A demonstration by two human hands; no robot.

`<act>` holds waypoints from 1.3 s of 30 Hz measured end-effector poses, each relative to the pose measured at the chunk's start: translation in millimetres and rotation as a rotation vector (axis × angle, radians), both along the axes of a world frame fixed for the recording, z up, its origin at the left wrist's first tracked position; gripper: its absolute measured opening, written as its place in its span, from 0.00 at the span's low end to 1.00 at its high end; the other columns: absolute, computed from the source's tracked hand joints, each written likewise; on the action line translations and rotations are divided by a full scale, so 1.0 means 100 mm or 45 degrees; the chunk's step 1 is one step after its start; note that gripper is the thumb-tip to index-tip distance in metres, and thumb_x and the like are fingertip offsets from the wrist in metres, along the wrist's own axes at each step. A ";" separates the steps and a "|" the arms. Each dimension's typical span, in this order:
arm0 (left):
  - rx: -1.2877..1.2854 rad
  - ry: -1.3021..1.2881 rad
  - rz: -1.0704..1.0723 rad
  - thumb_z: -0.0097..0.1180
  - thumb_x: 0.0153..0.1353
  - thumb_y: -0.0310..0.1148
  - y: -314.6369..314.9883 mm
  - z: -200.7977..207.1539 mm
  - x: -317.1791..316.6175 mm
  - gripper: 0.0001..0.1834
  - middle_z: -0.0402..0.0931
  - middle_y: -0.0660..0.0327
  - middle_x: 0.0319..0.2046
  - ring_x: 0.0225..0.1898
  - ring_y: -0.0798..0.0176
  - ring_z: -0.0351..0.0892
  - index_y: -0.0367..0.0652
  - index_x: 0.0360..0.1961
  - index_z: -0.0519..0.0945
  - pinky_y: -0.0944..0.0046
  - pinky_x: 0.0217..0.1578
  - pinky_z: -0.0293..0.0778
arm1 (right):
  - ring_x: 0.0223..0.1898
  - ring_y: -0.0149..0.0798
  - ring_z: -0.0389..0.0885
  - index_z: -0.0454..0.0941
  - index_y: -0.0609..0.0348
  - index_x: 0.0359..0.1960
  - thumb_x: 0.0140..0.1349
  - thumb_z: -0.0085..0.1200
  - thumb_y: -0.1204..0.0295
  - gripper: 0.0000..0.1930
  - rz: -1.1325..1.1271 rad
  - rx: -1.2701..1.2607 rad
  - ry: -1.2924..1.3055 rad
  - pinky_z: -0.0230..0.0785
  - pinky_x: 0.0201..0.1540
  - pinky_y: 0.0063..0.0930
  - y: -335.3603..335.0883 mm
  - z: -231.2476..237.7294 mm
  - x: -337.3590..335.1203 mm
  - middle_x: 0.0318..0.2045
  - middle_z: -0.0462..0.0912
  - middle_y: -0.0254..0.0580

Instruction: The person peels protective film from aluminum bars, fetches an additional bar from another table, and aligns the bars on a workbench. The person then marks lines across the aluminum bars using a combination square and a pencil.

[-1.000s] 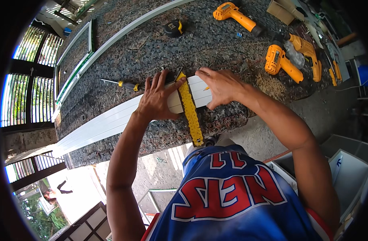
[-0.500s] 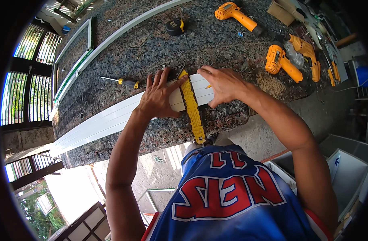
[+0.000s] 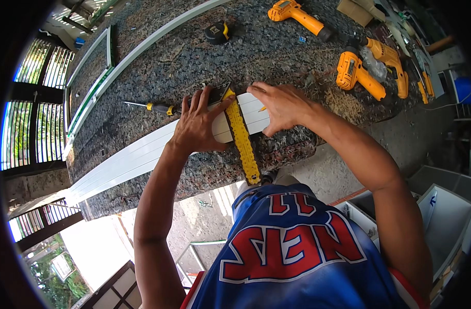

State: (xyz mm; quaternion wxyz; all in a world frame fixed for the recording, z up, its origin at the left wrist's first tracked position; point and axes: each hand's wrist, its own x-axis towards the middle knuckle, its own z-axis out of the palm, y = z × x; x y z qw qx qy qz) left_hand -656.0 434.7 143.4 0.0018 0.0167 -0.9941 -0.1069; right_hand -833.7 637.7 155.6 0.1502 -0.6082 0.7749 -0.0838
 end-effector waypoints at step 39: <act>0.022 -0.082 0.003 0.78 0.20 0.51 -0.01 -0.02 -0.03 0.66 0.51 0.39 0.71 0.72 0.34 0.51 0.71 0.71 0.65 0.31 0.71 0.44 | 0.55 0.56 0.80 0.62 0.69 0.68 0.31 0.74 0.59 0.57 -0.017 0.070 -0.080 0.76 0.58 0.41 -0.02 0.07 -0.01 0.66 0.67 0.57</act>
